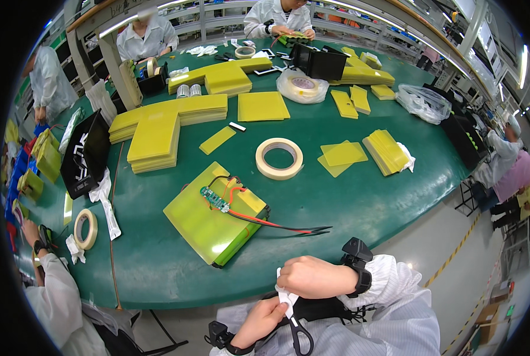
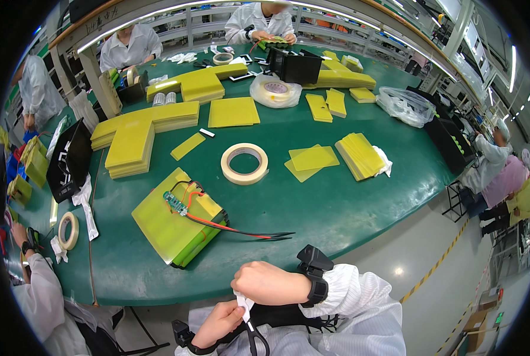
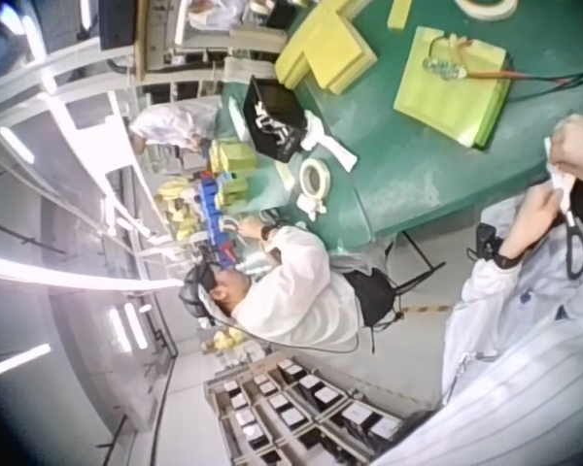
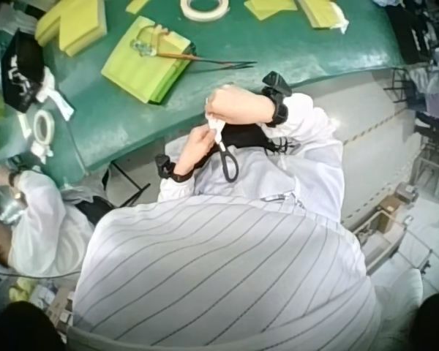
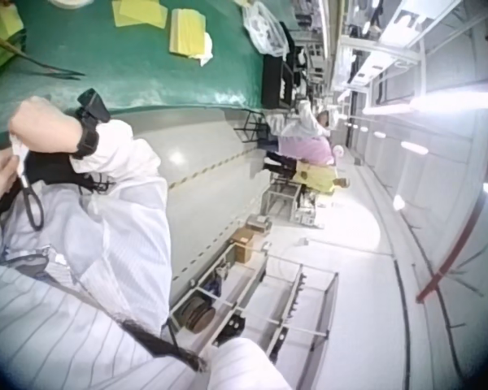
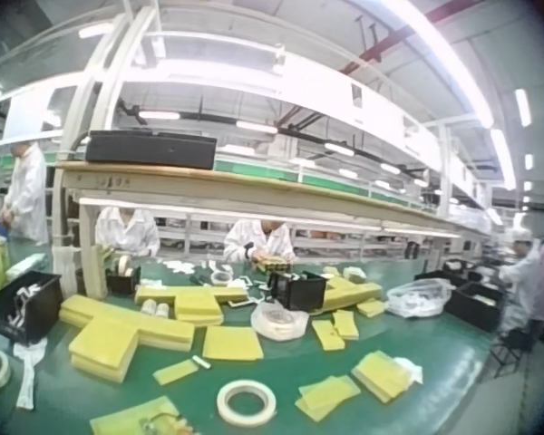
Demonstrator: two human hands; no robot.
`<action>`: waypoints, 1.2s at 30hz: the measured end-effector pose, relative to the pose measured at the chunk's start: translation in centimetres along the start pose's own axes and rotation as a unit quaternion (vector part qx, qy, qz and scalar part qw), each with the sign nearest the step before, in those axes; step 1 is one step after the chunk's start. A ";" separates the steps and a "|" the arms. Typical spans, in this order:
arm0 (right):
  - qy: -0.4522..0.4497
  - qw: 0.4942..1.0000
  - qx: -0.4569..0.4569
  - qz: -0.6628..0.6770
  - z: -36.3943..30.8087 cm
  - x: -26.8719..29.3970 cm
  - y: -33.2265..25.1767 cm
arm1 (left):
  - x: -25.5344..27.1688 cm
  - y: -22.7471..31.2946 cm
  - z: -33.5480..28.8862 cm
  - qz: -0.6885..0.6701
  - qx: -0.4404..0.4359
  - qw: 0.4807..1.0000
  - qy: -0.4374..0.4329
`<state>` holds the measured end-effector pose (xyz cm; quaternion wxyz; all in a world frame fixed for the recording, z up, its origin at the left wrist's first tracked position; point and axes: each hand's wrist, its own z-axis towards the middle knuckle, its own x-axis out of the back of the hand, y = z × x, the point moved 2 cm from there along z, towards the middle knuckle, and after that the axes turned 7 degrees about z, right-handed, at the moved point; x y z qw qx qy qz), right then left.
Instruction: The worker is assembling and taping components for green battery packs on a production line.
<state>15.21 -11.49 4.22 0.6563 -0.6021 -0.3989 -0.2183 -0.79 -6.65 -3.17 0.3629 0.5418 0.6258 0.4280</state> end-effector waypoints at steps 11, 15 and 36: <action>0.037 0.999 -0.013 -0.027 1.2 0.1 1.4 | 0.3 -0.1 0.2 0.033 -0.003 0.999 0.018; 0.013 0.999 0.035 -0.013 1.2 -0.2 0.4 | 0.3 -0.7 0.2 0.065 0.028 0.997 0.019; 0.321 0.915 -0.082 0.230 -1.5 3.4 1.1 | -0.3 -0.9 -0.5 -0.578 -0.148 0.779 -0.193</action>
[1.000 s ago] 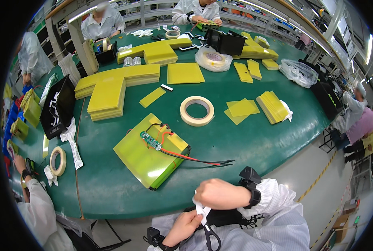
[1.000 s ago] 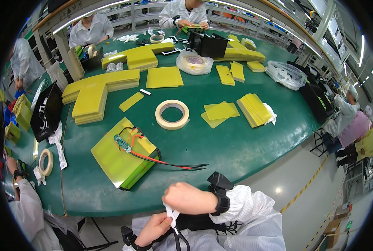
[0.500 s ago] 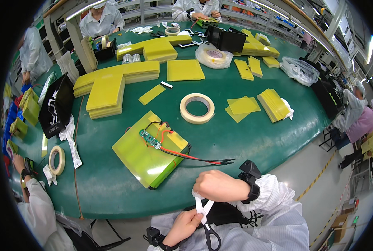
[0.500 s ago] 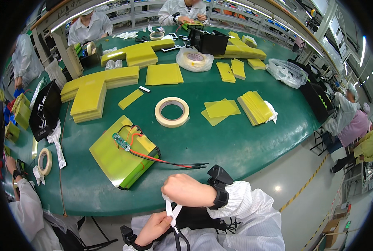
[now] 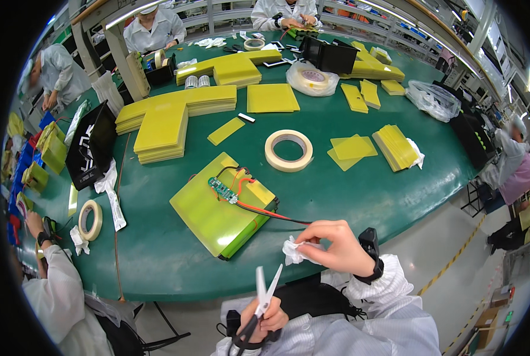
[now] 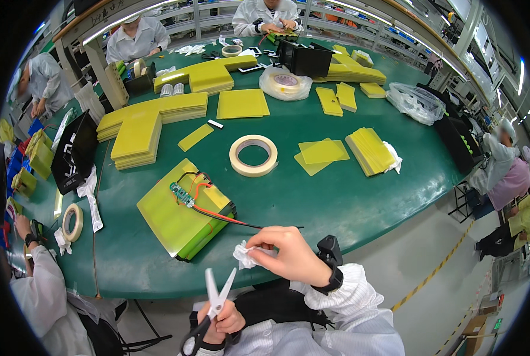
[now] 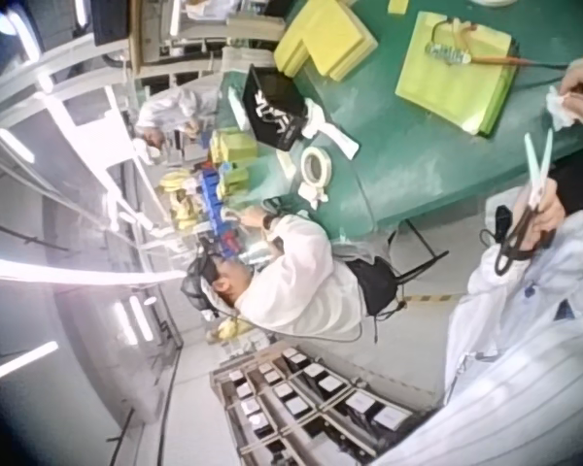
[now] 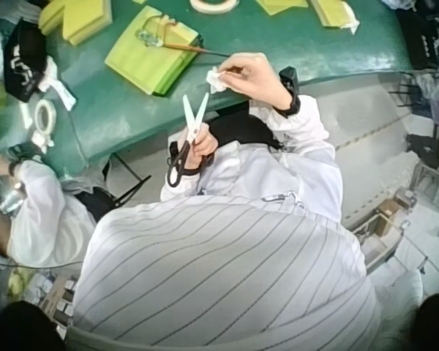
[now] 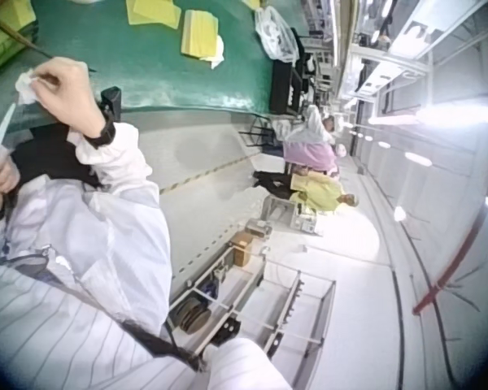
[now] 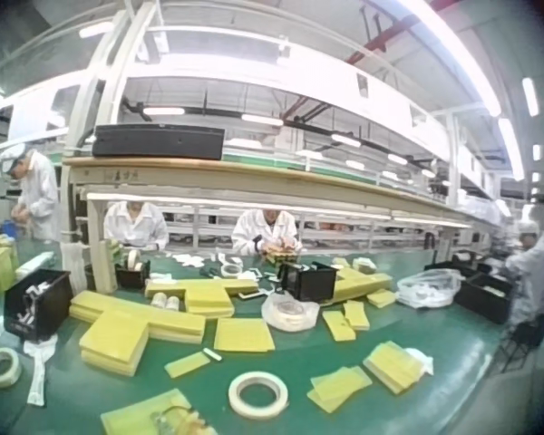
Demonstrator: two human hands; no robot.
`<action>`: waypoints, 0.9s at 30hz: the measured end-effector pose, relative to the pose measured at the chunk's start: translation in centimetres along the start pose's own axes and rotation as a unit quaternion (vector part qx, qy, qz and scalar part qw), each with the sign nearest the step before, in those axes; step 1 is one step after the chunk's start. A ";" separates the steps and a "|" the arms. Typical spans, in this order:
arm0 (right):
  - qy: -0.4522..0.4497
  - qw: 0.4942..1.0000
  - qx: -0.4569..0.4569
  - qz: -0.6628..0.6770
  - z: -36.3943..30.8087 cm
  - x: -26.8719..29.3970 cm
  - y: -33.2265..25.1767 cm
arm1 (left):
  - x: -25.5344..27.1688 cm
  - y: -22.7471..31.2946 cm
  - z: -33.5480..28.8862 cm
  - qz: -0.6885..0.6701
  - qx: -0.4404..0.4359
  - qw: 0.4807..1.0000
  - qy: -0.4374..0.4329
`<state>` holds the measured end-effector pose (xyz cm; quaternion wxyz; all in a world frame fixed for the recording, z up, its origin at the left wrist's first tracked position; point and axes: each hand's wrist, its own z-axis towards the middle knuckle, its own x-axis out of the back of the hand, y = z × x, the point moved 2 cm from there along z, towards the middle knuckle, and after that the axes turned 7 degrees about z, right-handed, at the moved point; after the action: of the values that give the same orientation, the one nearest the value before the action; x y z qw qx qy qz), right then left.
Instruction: The worker is assembling and taping components for green battery packs on a production line.
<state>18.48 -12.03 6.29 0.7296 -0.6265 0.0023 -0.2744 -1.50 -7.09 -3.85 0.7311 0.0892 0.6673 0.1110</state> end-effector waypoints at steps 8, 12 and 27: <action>-0.003 0.989 0.139 -0.054 -2.9 -4.7 0.7 | 1.4 -4.2 -0.7 -0.121 -0.078 0.980 0.133; -0.125 0.979 0.137 -0.090 -4.0 -8.0 1.3 | 2.2 -5.3 -1.3 -0.174 -0.057 0.964 0.191; -0.103 0.984 0.077 -0.121 -1.8 -7.5 2.1 | 2.0 -5.3 -1.0 -0.191 -0.085 0.962 0.178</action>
<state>12.29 -10.54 1.37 0.7337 -0.5887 -0.1695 -0.2938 -2.10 -11.61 -7.33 0.6132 -0.1238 0.7792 0.0399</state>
